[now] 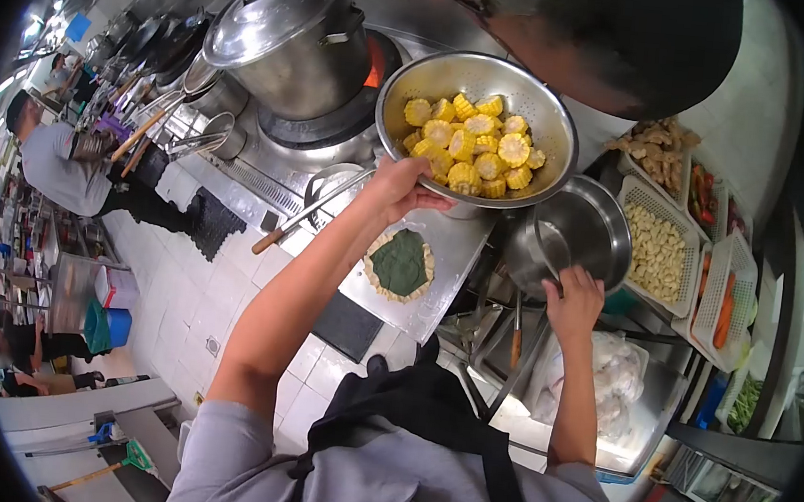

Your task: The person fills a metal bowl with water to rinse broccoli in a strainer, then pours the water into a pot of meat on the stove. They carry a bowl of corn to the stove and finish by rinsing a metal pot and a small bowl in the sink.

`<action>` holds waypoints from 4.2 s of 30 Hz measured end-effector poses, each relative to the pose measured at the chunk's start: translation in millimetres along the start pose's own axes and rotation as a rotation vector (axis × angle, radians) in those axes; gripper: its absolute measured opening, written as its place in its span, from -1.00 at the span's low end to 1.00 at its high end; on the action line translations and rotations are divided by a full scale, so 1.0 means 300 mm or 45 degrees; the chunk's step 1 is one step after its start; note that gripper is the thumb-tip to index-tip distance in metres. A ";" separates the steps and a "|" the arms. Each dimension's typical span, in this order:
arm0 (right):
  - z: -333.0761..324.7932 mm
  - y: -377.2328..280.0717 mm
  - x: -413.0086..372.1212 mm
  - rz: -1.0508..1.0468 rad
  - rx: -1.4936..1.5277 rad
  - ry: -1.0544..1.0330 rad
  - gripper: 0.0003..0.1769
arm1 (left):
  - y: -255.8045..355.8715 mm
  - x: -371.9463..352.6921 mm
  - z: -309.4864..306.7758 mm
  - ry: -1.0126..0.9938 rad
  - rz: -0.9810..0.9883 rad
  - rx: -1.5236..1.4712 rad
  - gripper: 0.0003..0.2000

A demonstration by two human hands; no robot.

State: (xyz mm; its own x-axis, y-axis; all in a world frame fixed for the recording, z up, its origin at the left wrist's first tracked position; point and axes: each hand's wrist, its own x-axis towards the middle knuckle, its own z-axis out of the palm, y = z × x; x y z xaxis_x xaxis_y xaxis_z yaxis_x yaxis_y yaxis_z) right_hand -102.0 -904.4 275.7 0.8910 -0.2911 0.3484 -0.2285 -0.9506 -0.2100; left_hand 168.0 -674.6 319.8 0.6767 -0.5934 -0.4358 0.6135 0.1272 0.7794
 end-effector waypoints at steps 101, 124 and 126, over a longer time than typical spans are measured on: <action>-0.093 0.568 -1.570 1.727 2.089 1.624 -0.51 | -0.048 -0.516 -0.700 0.338 0.188 0.172 -0.70; 0.098 -0.331 0.257 0.940 2.506 -0.447 -0.40 | 0.189 -0.427 -0.421 0.323 0.247 0.272 -0.62; 0.085 -0.250 0.338 0.798 2.420 -0.446 -0.41 | 0.243 -0.365 -0.352 0.228 0.325 0.186 -0.63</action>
State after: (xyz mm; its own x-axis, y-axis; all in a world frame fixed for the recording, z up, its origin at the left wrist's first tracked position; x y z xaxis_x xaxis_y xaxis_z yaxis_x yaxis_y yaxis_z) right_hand 15.6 -859.7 303.5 0.9445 -0.2181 -0.2456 -0.0636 0.6121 -0.7882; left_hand 181.6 -516.5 376.9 0.8695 -0.4066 -0.2805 0.3592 0.1307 0.9241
